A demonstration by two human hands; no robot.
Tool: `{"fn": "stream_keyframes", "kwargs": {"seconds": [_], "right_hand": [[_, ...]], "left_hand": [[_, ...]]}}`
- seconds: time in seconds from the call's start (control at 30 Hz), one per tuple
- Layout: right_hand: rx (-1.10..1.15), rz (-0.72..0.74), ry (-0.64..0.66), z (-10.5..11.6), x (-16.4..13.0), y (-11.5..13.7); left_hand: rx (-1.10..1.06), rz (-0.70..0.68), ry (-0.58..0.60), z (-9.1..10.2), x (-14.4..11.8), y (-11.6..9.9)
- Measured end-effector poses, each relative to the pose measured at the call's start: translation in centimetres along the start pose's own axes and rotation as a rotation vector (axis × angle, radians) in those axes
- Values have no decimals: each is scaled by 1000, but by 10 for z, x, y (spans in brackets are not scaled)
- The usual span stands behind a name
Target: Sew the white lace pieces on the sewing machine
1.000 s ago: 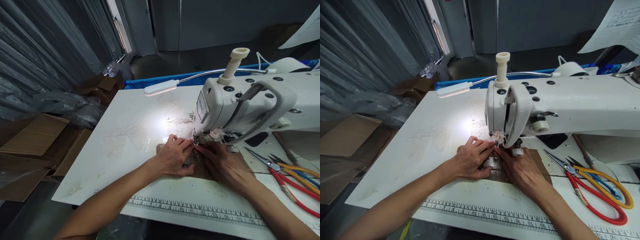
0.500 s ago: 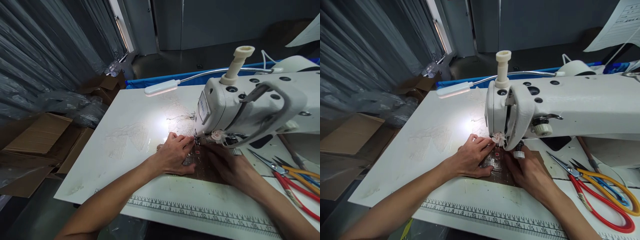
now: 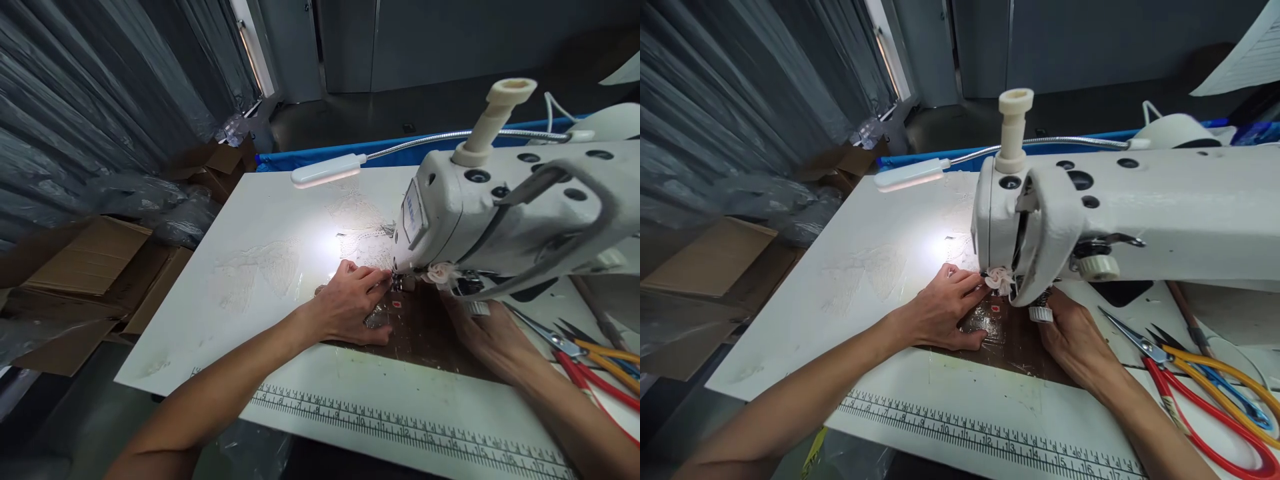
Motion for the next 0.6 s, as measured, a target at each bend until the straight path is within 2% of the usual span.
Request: {"fn": "stream_keyframes", "kwargs": {"seconds": [0.1, 0.33, 0.43, 0.6], "right_hand": [[124, -56, -2, 1, 1, 5], [149, -129, -3, -1, -4, 5], [147, -203, 9, -1, -4, -1], [191, -281, -42, 0, -7, -10]], "left_hand": [[7, 8, 10, 0, 0, 2], [-20, 26, -7, 0, -3, 10], [-39, 15, -32, -3, -4, 11], [-32, 155, -30, -5, -7, 17]]}}
Point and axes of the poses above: each hand's wrist, its own x-axis towards the middle knuckle, its own z-axis out of the back of the hand, y = z × x, the point moved 6 cm from there along x, towards the middle knuckle, and after that the axes turned 7 degrees about y, right-handed, at the moved point
